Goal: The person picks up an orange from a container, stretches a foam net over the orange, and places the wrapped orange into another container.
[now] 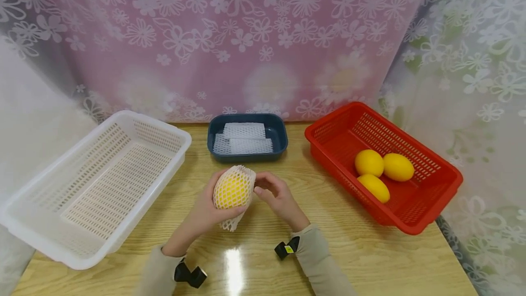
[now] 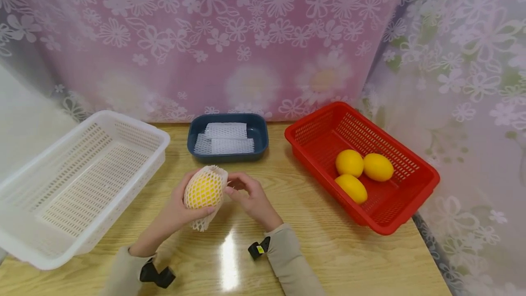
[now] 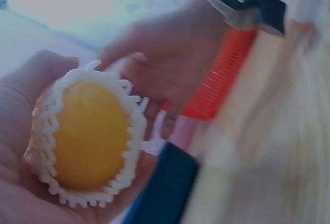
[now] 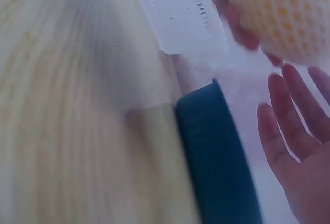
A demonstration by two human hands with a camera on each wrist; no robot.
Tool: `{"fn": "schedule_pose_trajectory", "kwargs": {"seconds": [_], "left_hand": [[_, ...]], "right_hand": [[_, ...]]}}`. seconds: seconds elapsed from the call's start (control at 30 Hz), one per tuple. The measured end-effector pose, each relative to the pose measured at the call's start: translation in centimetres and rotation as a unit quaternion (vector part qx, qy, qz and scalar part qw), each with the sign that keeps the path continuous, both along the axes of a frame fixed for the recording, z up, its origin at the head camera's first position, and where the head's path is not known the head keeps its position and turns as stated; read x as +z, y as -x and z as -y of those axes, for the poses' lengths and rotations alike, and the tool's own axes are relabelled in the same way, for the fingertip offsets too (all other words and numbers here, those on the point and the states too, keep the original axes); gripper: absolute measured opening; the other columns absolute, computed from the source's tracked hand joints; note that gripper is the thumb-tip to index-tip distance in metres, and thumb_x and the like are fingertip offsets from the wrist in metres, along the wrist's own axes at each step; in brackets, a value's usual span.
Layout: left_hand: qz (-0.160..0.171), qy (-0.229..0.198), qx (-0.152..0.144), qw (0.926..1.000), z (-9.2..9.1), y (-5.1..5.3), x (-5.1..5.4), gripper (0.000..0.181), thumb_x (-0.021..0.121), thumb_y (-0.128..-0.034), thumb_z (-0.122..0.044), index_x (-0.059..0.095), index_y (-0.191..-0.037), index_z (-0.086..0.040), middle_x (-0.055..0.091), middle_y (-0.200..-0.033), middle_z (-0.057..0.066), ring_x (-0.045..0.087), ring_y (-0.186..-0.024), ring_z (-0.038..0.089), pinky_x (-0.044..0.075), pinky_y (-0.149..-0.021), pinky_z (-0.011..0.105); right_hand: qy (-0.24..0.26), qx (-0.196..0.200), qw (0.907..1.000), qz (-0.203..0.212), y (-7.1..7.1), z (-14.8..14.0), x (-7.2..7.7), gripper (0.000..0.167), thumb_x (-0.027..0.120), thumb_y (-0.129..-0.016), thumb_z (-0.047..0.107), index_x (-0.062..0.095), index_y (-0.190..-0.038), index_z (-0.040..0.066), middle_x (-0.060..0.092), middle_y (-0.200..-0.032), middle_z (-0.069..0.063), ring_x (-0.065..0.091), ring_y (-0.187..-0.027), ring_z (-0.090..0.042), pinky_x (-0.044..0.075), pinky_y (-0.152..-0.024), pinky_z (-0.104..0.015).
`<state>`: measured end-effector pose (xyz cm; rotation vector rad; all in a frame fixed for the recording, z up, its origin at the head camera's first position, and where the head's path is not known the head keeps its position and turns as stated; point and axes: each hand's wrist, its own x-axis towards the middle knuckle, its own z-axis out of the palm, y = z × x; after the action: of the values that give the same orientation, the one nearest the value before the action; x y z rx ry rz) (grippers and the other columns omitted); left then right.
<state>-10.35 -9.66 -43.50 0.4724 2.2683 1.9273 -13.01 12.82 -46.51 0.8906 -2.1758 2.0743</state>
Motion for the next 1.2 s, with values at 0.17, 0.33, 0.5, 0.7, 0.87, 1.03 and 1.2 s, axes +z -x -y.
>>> {"fn": "schedule_pose_trajectory", "kwargs": {"seconds": [0.17,0.33,0.5,0.7,0.87,1.03,1.2], "left_hand": [[0.025,0.017,0.008,0.9995,2.3,-1.6,2.6,0.086,0.086,-0.0761,-0.014,0.038,-0.147,-0.023,0.049,-0.135,0.012,0.054,-0.11,0.032,0.052,-0.083,0.043],[-0.003,0.048,0.048,0.9977,5.4,-3.0,5.1,0.082,0.084,-0.0768,-0.009,0.04,-0.146,-0.016,0.052,-0.128,0.014,0.056,-0.103,0.028,0.055,-0.077,0.037],[-0.028,0.133,0.083,0.9872,8.9,-3.9,7.4,0.086,0.086,-0.0764,-0.012,0.039,-0.148,-0.021,0.053,-0.127,0.01,0.057,-0.099,0.02,0.054,-0.072,0.032],[-0.056,0.211,0.097,0.971,13.5,-3.8,9.4,0.09,0.087,-0.076,-0.013,0.037,-0.15,-0.024,0.05,-0.127,0.009,0.058,-0.094,0.009,0.055,-0.064,0.031],[-0.081,0.245,0.088,0.9621,18.1,-1.8,9.3,0.09,0.087,-0.0753,-0.009,0.037,-0.15,-0.02,0.047,-0.125,0.005,0.057,-0.092,0.004,0.055,-0.061,0.03],[-0.085,0.295,0.078,0.9486,21.7,1.4,8.7,0.093,0.088,-0.0747,-0.016,0.033,-0.15,-0.013,0.048,-0.126,0.015,0.056,-0.086,0.003,0.053,-0.057,0.03],[-0.139,0.378,0.043,0.9144,23.6,4.7,8.1,0.095,0.091,-0.0698,-0.026,0.037,-0.146,-0.006,0.058,-0.115,0.02,0.056,-0.081,0.014,0.048,-0.057,0.032]], "right_hand": [[-0.058,0.005,0.9947,-0.085,-0.7,1.5,3.1,0.024,0.059,-0.094,-0.005,0.064,-0.117,-0.001,0.068,-0.106,-0.014,0.064,-0.095,-0.029,0.054,-0.085,-0.04],[-0.105,-0.012,0.9803,-0.167,-0.3,3.7,3.5,0.026,0.067,-0.091,0.0,0.065,-0.117,0.003,0.068,-0.109,-0.008,0.064,-0.092,-0.02,0.055,-0.079,-0.038],[-0.143,-0.034,0.9681,-0.203,-0.3,6.0,3.6,0.03,0.069,-0.091,0.009,0.063,-0.12,0.008,0.065,-0.113,-0.004,0.062,-0.094,-0.019,0.054,-0.08,-0.032],[-0.162,-0.052,0.9606,-0.22,-0.3,9.3,3.5,0.034,0.071,-0.091,0.013,0.061,-0.123,0.009,0.062,-0.118,-0.002,0.058,-0.098,-0.017,0.051,-0.083,-0.023],[-0.177,-0.047,0.9571,-0.224,-0.5,11.7,2.6,0.039,0.072,-0.091,0.018,0.058,-0.127,0.01,0.057,-0.126,-0.002,0.056,-0.105,-0.017,0.046,-0.088,-0.017],[-0.182,-0.031,0.96,-0.211,-0.7,13.5,2.3,0.044,0.072,-0.091,0.019,0.054,-0.13,0.009,0.053,-0.128,-0.003,0.054,-0.107,-0.018,0.044,-0.09,-0.017],[-0.203,-0.011,0.959,-0.198,-0.9,15.0,2.4,0.042,0.07,-0.092,0.02,0.054,-0.13,0.011,0.051,-0.13,-0.002,0.05,-0.116,-0.013,0.04,-0.097,-0.018]]}}
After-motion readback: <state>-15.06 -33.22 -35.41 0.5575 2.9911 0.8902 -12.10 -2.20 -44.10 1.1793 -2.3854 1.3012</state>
